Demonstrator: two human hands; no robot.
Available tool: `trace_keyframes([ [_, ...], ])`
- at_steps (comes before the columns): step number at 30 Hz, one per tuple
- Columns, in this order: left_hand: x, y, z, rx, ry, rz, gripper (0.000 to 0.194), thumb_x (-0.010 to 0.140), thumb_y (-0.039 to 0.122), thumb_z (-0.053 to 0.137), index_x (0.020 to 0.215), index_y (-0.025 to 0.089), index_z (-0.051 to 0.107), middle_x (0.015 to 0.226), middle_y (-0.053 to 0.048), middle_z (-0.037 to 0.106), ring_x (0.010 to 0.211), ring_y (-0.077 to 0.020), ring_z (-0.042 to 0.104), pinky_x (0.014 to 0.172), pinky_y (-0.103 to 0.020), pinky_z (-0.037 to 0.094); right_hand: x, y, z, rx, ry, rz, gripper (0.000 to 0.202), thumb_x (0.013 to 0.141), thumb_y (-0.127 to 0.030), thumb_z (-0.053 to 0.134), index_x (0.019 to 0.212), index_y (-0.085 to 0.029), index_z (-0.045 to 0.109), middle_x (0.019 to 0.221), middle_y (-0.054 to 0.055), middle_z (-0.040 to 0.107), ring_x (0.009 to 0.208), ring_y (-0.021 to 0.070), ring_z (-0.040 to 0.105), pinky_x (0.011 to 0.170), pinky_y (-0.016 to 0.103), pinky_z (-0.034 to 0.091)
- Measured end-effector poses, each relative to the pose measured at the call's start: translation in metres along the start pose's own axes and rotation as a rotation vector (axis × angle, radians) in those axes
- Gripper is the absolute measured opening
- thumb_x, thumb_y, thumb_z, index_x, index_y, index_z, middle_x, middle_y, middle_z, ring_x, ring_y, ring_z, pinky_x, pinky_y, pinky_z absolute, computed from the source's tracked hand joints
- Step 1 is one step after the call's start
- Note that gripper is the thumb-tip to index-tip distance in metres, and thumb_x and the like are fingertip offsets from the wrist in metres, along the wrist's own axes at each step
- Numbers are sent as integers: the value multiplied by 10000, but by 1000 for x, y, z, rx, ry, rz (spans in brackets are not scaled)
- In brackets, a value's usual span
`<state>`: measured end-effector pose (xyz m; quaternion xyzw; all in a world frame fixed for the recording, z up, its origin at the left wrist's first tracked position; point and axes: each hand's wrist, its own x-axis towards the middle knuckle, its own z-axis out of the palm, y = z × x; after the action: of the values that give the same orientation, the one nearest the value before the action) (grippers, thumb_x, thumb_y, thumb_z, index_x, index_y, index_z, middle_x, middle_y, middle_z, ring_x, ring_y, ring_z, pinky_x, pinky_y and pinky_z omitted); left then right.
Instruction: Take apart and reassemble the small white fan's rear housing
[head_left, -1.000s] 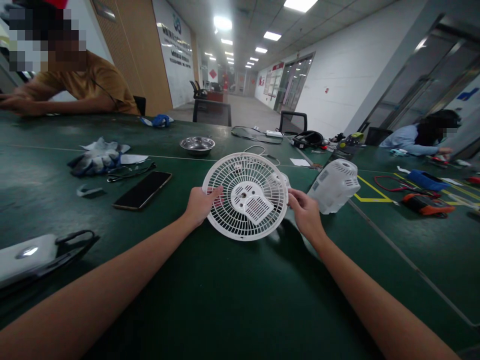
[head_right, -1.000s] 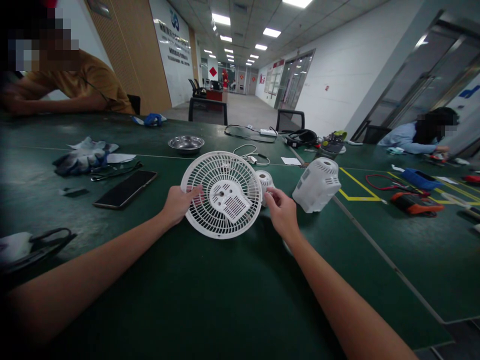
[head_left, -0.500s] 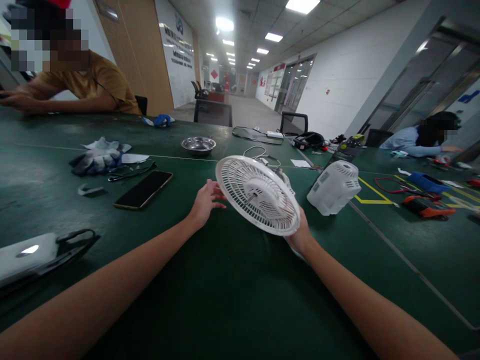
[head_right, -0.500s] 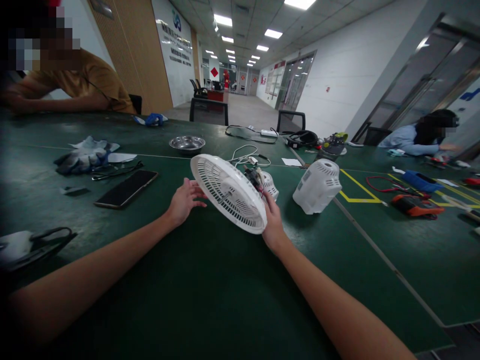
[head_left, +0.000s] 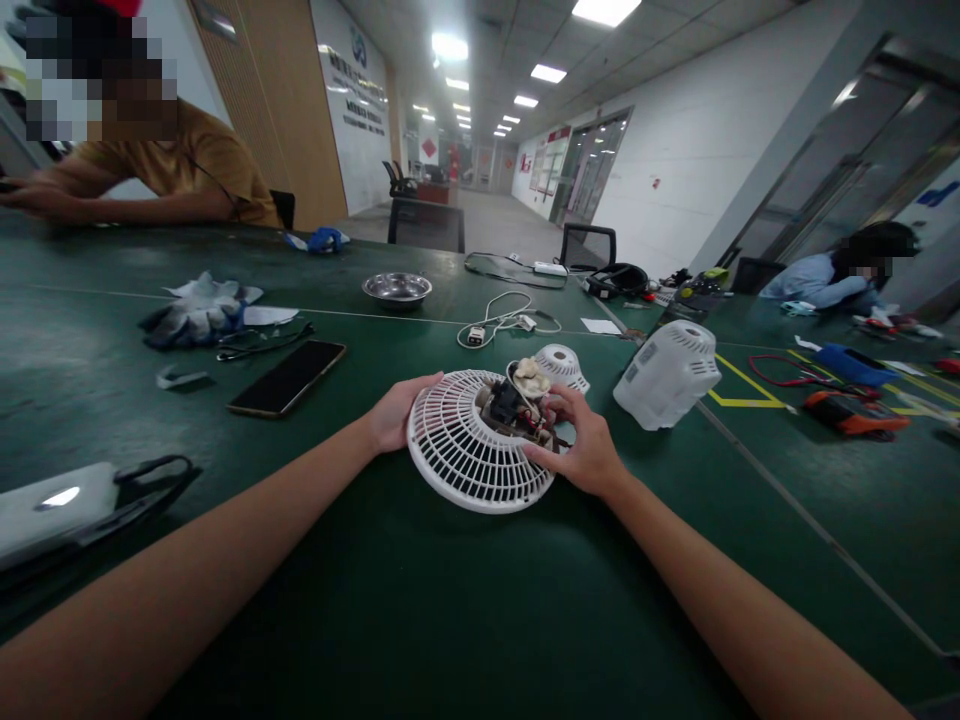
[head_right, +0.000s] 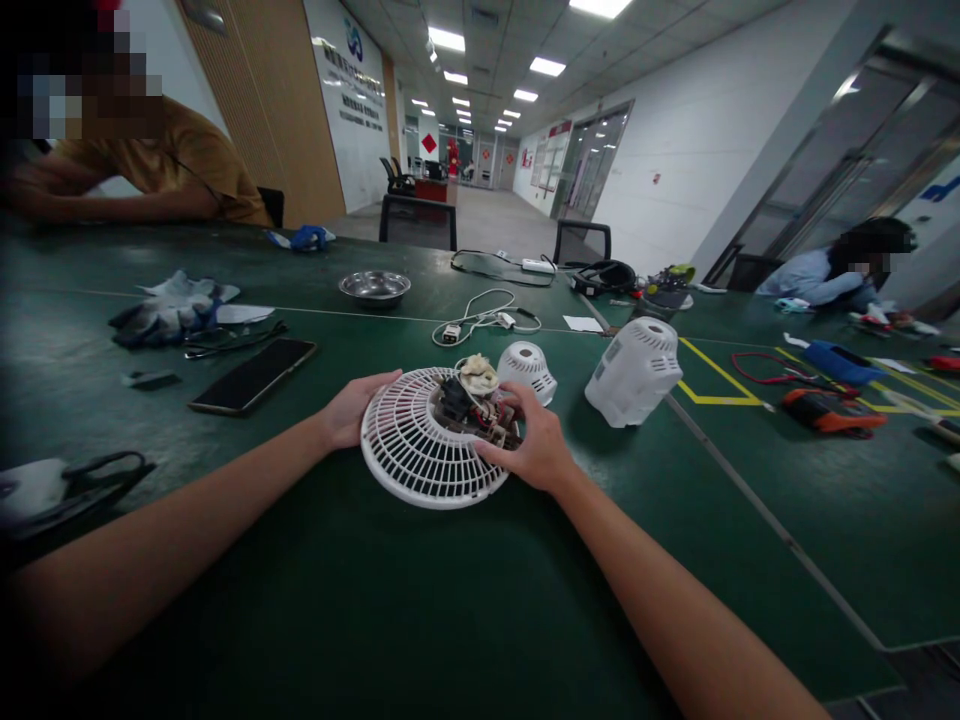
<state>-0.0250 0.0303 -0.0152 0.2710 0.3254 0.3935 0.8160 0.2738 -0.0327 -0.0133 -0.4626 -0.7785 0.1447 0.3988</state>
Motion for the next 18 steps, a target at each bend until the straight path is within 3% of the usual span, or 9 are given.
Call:
trace_keyframes([
  [2, 2, 0, 0, -9, 6, -37, 235, 998, 228, 562, 1066, 89, 739, 970, -153, 795, 829, -224, 779, 875, -364, 637, 1, 3, -3, -29, -28, -41, 846, 717, -568, 870, 1422, -279, 502, 1261, 120, 724, 1109, 342, 719, 1004, 534, 560],
  [5, 3, -1, 0, 8, 7, -62, 231, 999, 209, 578, 1118, 81, 729, 1017, -165, 791, 865, -231, 782, 893, -374, 636, 1, 9, -9, 15, -26, -68, 723, 836, -558, 750, 1449, -281, 485, 1235, 103, 719, 1096, 313, 709, 1001, 511, 556],
  [8, 3, 0, 3, 26, 37, -50, 220, 1006, 194, 582, 1115, 65, 724, 1007, -168, 785, 838, -217, 780, 867, -354, 640, 6, 22, -13, -25, 127, -58, 609, 909, -516, 630, 1446, -264, 496, 1274, 114, 688, 1149, 309, 672, 1023, 519, 535],
  [12, 2, 0, 7, 46, 97, -31, 201, 1017, 177, 571, 1071, 70, 732, 936, -146, 784, 767, -190, 768, 805, -325, 646, 18, 49, -14, -248, 294, 87, 727, 834, -486, 710, 1474, -214, 496, 1443, 173, 590, 1307, 364, 574, 1111, 591, 461],
  [15, 3, -1, 8, 61, 102, -27, 196, 1010, 177, 582, 1071, 72, 734, 946, -152, 788, 776, -200, 774, 804, -331, 648, 24, 65, -12, -266, 242, 189, 843, 789, -473, 738, 1523, -183, 440, 1450, 193, 593, 1284, 370, 595, 1114, 602, 451],
  [18, 4, -2, 9, 77, 101, -19, 200, 1006, 183, 583, 1061, 71, 740, 944, -165, 791, 766, -207, 774, 799, -335, 647, 26, 73, -11, -239, 174, 293, 860, 733, -479, 778, 1488, -203, 474, 1246, 144, 715, 1078, 334, 694, 1008, 551, 524],
])
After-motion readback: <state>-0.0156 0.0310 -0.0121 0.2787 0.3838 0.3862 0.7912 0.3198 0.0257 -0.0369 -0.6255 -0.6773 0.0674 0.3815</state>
